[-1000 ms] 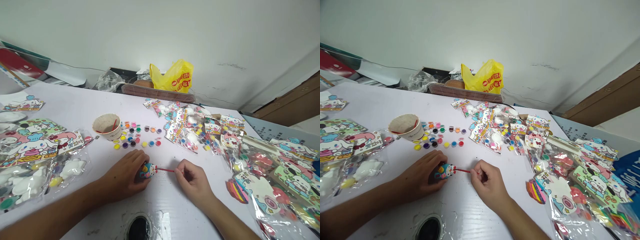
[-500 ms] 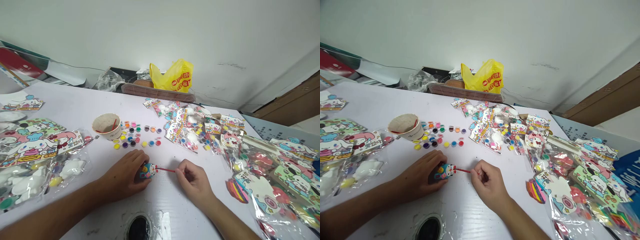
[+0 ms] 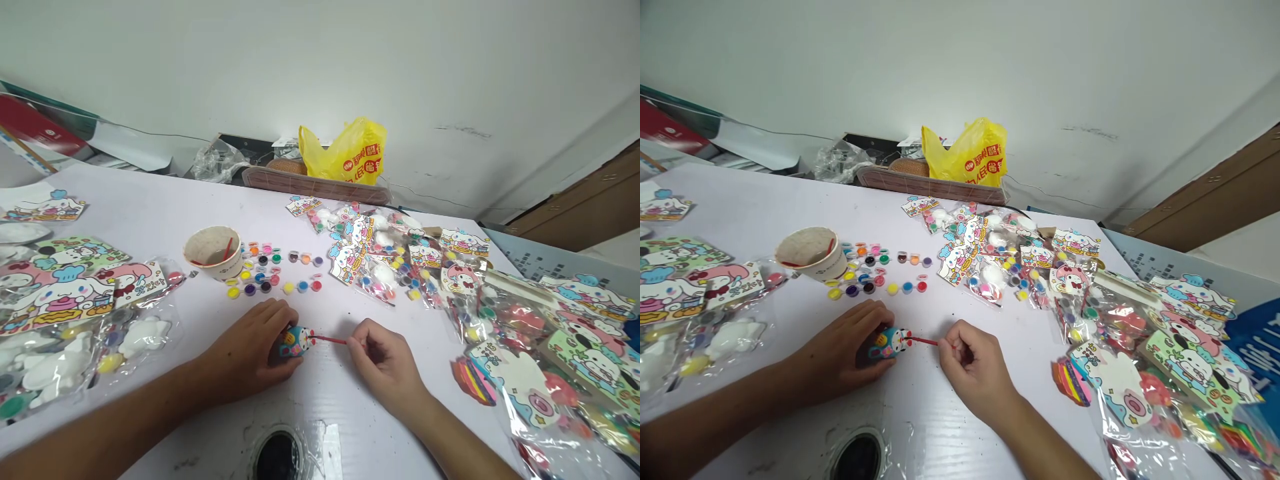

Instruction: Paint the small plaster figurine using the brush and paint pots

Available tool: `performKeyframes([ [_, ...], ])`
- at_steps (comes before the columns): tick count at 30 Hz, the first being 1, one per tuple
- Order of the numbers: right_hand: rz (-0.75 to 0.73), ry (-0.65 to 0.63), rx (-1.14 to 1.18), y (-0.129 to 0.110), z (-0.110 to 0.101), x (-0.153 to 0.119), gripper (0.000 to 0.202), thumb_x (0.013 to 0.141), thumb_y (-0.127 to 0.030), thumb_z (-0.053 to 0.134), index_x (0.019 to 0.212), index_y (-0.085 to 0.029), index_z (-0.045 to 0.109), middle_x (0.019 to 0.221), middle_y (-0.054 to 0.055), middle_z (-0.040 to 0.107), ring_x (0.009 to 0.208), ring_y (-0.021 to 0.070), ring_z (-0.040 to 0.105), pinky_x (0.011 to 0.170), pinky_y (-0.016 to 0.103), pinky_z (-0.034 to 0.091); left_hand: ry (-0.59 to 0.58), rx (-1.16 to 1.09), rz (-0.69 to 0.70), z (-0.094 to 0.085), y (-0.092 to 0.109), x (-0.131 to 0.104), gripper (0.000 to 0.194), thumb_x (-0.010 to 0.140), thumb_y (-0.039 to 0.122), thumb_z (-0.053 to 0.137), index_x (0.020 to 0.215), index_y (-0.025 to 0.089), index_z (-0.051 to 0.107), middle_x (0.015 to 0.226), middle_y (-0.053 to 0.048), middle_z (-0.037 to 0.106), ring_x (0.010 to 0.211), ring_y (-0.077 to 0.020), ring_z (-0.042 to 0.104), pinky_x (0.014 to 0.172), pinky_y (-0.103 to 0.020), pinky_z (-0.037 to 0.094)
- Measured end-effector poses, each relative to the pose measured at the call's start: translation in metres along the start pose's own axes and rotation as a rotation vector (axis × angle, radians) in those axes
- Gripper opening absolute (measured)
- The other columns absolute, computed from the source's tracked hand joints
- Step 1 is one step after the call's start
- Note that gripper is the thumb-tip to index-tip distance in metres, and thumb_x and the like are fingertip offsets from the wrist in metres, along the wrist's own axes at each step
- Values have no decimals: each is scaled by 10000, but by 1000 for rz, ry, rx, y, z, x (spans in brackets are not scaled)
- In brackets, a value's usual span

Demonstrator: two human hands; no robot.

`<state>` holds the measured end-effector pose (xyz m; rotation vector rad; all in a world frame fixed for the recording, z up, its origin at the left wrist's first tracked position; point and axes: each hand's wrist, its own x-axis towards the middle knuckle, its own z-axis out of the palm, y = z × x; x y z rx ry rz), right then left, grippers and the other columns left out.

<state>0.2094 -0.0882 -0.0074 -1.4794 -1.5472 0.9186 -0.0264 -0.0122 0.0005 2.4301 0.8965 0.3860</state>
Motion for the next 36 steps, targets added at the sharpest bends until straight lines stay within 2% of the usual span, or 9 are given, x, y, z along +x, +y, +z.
performKeyframes([
  [32, 19, -15, 22, 0, -1, 0, 247, 890, -278, 539, 676, -215, 434, 558, -56, 382, 510, 107, 327, 474, 237, 262, -4, 9, -1, -1, 0, 1, 201, 819, 271, 574, 980, 212, 468, 925, -28, 561, 839, -205, 499, 731, -320, 405],
  [36, 35, 13, 15, 2, -1, 0, 257, 904, -292, 528, 680, -213, 432, 566, -57, 372, 524, 111, 326, 487, 239, 268, -12, 15, 2, 0, 0, 0, 202, 829, 275, 580, 982, 216, 462, 940, -30, 557, 851, -210, 499, 740, -326, 402],
])
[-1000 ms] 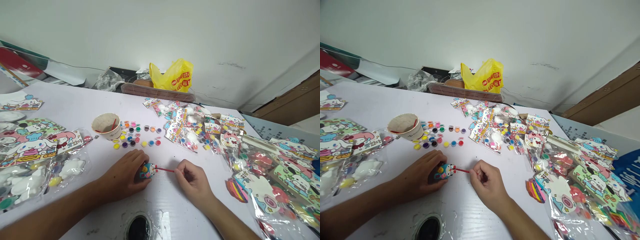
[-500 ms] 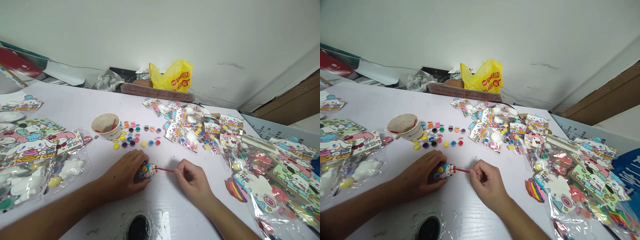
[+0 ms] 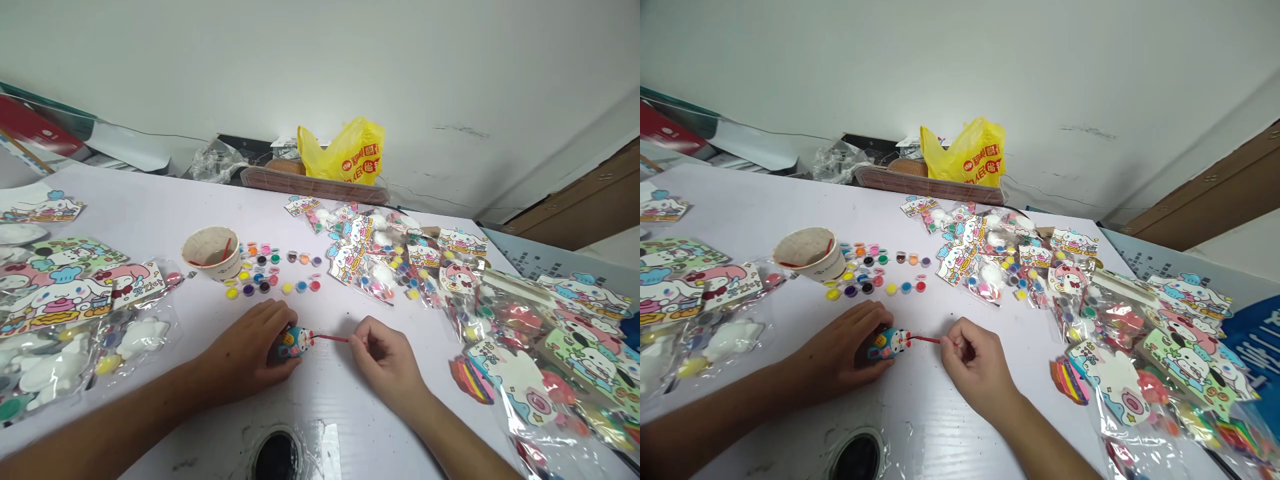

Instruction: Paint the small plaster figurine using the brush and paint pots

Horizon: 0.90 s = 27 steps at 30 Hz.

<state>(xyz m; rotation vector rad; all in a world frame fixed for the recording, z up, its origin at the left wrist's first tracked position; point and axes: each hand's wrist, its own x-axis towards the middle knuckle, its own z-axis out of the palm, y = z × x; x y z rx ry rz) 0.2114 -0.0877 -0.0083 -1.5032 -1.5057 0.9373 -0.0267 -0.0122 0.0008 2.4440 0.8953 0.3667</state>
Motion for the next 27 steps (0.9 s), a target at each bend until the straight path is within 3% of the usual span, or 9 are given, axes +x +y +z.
performKeyframes([
  [9, 11, 69, 100, 2, -3, 2, 272, 929, -374, 529, 718, -208, 481, 602, -49, 374, 538, 122, 330, 496, 245, 290, -4, 7, 0, 0, -1, 0, 208, 821, 267, 570, 994, 211, 468, 959, -37, 561, 869, -218, 495, 757, -335, 403],
  [15, 9, 182, 115, -6, -7, 13, 267, 898, -435, 583, 774, -205, 530, 627, -35, 432, 548, 131, 379, 496, 245, 322, -4, 8, -3, 1, 0, 0, 215, 773, 202, 577, 953, 215, 461, 953, -34, 546, 864, -220, 488, 765, -344, 399],
  [19, -70, 148, 46, -29, -16, 40, 204, 879, -374, 603, 783, -204, 542, 637, -35, 440, 565, 134, 405, 520, 249, 345, -26, 8, -13, 1, 2, 1, 236, 741, 166, 579, 942, 210, 464, 949, -40, 540, 873, -231, 483, 769, -355, 389],
  [23, -163, 95, -99, -54, -21, 85, 104, 864, -271, 574, 787, -210, 537, 667, -27, 499, 613, 142, 453, 574, 256, 364, -10, 11, -5, 2, 2, 1, 236, 732, 162, 580, 928, 213, 458, 939, -38, 535, 859, -223, 470, 763, -345, 382],
  [27, -190, 30, -290, -60, -17, 122, 124, 803, -206, 568, 722, -215, 474, 627, -48, 501, 574, 128, 451, 549, 244, 337, 4, 8, 1, 2, 2, 1, 259, 719, 153, 577, 939, 213, 453, 945, -41, 535, 861, -223, 459, 771, -348, 378],
])
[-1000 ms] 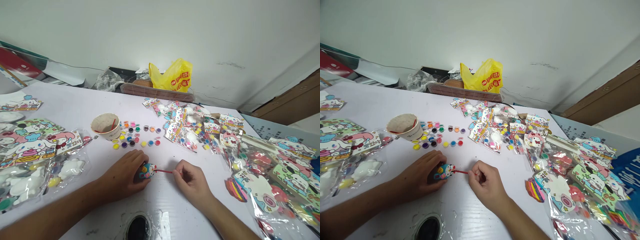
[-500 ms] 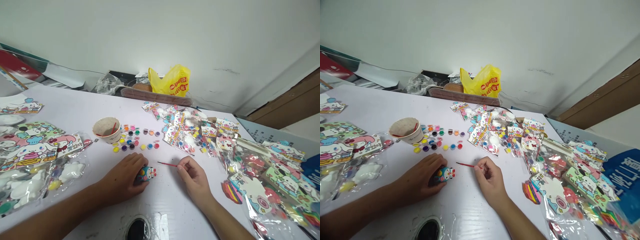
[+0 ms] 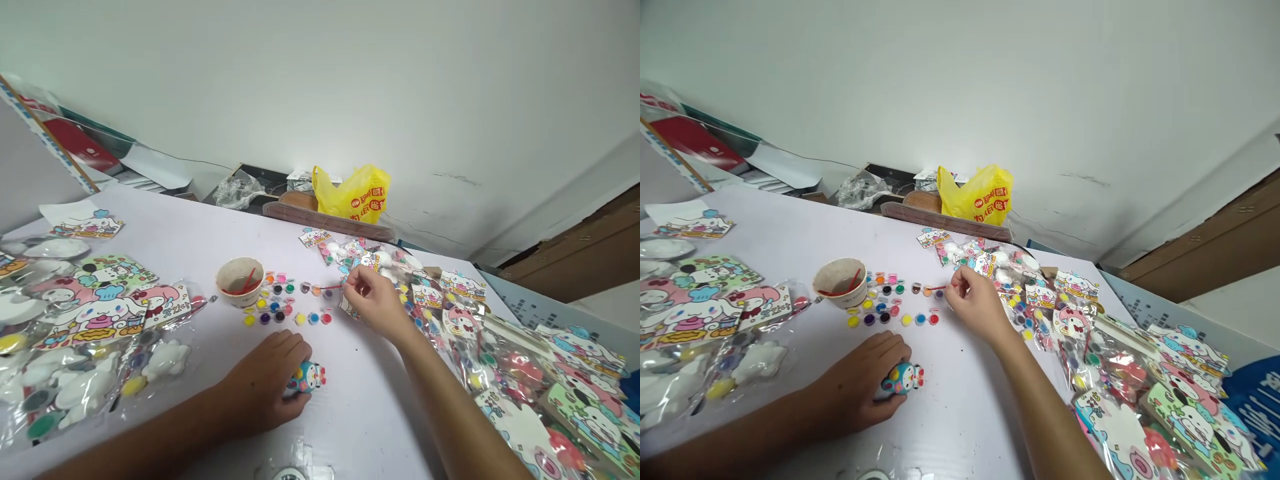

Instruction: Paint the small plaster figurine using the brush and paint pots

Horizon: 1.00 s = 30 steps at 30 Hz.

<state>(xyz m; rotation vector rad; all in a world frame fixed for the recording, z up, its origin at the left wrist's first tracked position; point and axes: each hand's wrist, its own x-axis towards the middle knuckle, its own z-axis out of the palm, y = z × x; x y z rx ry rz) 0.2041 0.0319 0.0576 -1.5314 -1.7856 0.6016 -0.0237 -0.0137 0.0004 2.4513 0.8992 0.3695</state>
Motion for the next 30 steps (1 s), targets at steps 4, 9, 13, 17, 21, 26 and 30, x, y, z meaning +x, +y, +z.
performKeyframes([
  [4, 4, -36, -34, 8, 11, 9, 130, 785, -204, 538, 703, -220, 439, 604, -55, 488, 555, 124, 452, 543, 240, 334, -16, -23, -13, -1, 1, 1, 238, 714, 148, 570, 911, 211, 453, 930, -34, 530, 848, -219, 446, 759, -350, 369],
  [9, 4, -12, -51, 15, 17, 8, 119, 781, -222, 535, 700, -219, 448, 604, -51, 493, 559, 130, 447, 543, 241, 333, -20, -36, -30, 0, 1, 2, 218, 724, 156, 565, 903, 211, 454, 937, -35, 527, 857, -220, 436, 763, -349, 356],
  [13, 48, -23, -11, 18, 20, 10, 112, 749, -211, 548, 689, -219, 453, 607, -48, 499, 570, 135, 435, 546, 246, 323, -42, -36, -36, -1, 1, 2, 207, 733, 165, 562, 905, 210, 456, 943, -34, 525, 862, -219, 431, 768, -349, 352],
  [17, 118, -24, 79, 21, 23, 10, 122, 736, -224, 557, 669, -217, 456, 608, -49, 478, 578, 135, 407, 545, 249, 309, -53, -38, -42, -3, 2, 2, 208, 739, 173, 565, 915, 207, 460, 954, -36, 525, 868, -219, 431, 768, -351, 351],
  [21, 168, -30, 146, 27, 26, 12, 146, 748, -255, 547, 653, -218, 443, 584, -56, 451, 546, 123, 383, 518, 241, 297, -53, -47, -39, -3, 2, 2, 208, 743, 175, 569, 920, 205, 465, 953, -34, 526, 863, -216, 433, 763, -350, 350],
  [26, 230, -48, 231, 36, 26, 14, 155, 764, -305, 544, 660, -214, 472, 578, -52, 486, 488, 108, 382, 468, 231, 286, -51, -50, -34, -3, 2, 2, 212, 745, 175, 573, 925, 205, 464, 952, -34, 528, 866, -217, 440, 767, -351, 350],
  [30, 249, -31, 258, 37, 24, 15, 156, 773, -317, 553, 675, -209, 497, 577, -48, 485, 475, 104, 382, 453, 227, 271, -59, -51, -36, -3, 1, 2, 208, 751, 180, 572, 928, 204, 466, 950, -35, 527, 863, -218, 440, 765, -351, 351],
])
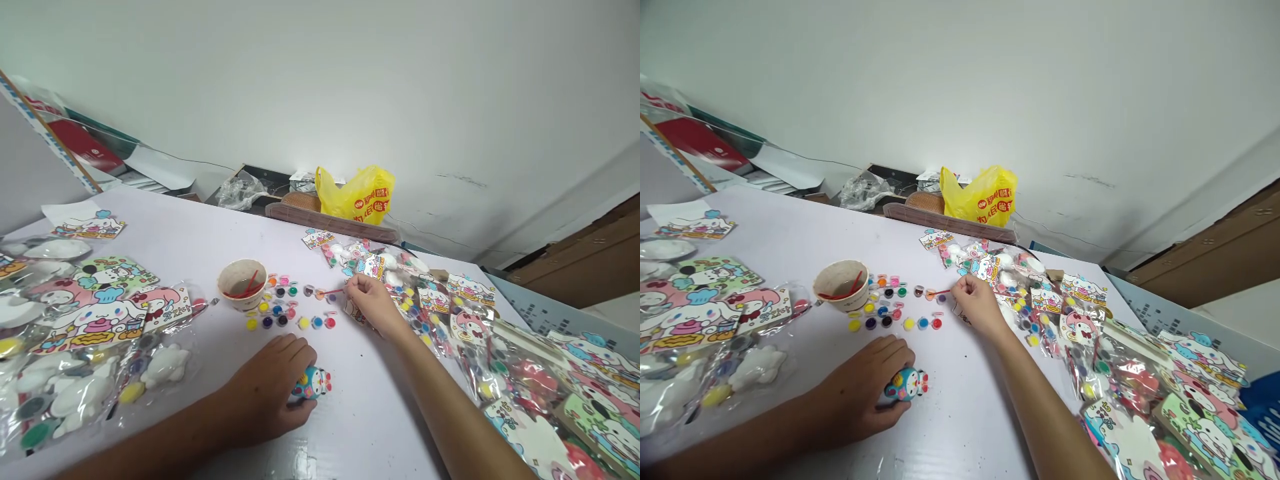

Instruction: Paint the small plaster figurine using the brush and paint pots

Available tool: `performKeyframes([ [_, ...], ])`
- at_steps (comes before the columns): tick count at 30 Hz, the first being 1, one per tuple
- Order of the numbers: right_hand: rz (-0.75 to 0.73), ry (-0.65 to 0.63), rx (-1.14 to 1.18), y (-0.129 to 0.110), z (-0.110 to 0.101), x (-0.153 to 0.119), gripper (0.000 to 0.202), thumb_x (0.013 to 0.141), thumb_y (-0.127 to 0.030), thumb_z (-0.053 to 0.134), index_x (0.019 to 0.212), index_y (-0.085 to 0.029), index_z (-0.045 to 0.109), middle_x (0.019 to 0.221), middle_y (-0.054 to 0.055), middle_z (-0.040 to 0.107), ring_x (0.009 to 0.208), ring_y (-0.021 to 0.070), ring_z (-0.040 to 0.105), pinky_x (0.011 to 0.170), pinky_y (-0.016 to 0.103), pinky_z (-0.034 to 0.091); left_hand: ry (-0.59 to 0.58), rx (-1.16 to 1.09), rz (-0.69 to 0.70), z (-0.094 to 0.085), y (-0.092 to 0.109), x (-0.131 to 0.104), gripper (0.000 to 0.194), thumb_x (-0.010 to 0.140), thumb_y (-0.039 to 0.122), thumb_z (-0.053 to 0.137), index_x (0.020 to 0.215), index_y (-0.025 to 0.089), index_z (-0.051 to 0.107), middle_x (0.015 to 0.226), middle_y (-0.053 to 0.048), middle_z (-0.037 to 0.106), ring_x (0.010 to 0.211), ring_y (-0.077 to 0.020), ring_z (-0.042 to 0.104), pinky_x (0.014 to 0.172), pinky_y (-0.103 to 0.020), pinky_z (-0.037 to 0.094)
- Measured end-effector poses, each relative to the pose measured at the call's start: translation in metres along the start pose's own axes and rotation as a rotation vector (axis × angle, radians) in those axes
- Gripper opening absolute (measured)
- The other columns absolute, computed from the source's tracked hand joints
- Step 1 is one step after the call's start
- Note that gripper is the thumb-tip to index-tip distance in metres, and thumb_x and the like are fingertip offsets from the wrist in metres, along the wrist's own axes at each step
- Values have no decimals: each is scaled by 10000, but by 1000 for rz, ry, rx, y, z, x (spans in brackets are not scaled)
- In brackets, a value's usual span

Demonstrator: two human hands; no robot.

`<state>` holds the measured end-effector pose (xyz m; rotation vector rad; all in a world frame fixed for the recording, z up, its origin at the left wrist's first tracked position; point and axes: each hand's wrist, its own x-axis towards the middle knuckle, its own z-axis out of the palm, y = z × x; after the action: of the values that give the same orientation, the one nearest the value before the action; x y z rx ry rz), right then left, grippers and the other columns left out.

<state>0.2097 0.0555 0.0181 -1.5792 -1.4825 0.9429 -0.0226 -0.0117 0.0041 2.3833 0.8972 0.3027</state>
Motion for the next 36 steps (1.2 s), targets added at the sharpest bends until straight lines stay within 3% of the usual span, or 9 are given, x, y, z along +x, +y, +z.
performKeyframes([
  [10, -31, 6, -6, -5, 3, -4, 154, 735, -266, 586, 647, -212, 473, 570, -54, 458, 517, 113, 372, 492, 233, 272, 13, -13, 9, 2, -2, 1, 248, 744, 180, 588, 964, 200, 475, 964, -35, 525, 877, -219, 445, 786, -357, 358],
  [16, 7, 10, 50, -16, -11, -6, 165, 766, -322, 585, 681, -210, 499, 596, -54, 466, 502, 106, 361, 478, 235, 253, 16, 25, 22, 1, -2, 0, 204, 761, 186, 569, 938, 206, 469, 948, -36, 528, 859, -219, 446, 764, -353, 364],
  [21, 14, -42, 154, -25, -26, -43, 169, 802, -329, 606, 722, -207, 521, 600, -56, 459, 531, 109, 372, 511, 241, 274, 64, 36, 42, 5, -6, -2, 266, 737, 154, 557, 981, 207, 463, 959, -36, 527, 868, -218, 461, 782, -353, 385],
  [27, 104, -96, 270, -2, -19, -112, 261, 829, -429, 649, 756, -207, 534, 583, -59, 424, 535, 116, 363, 528, 248, 293, 101, 44, 69, 8, -8, -3, 343, 731, 128, 530, 1055, 205, 449, 1003, -45, 536, 910, -222, 486, 830, -366, 417],
  [36, 90, -85, 310, 18, -7, -120, 342, 805, -517, 695, 779, -212, 542, 617, -52, 426, 552, 122, 351, 532, 250, 301, 115, 38, 93, 8, -11, -4, 387, 745, 98, 499, 1099, 228, 410, 1060, -38, 538, 955, -218, 516, 857, -358, 432],
])
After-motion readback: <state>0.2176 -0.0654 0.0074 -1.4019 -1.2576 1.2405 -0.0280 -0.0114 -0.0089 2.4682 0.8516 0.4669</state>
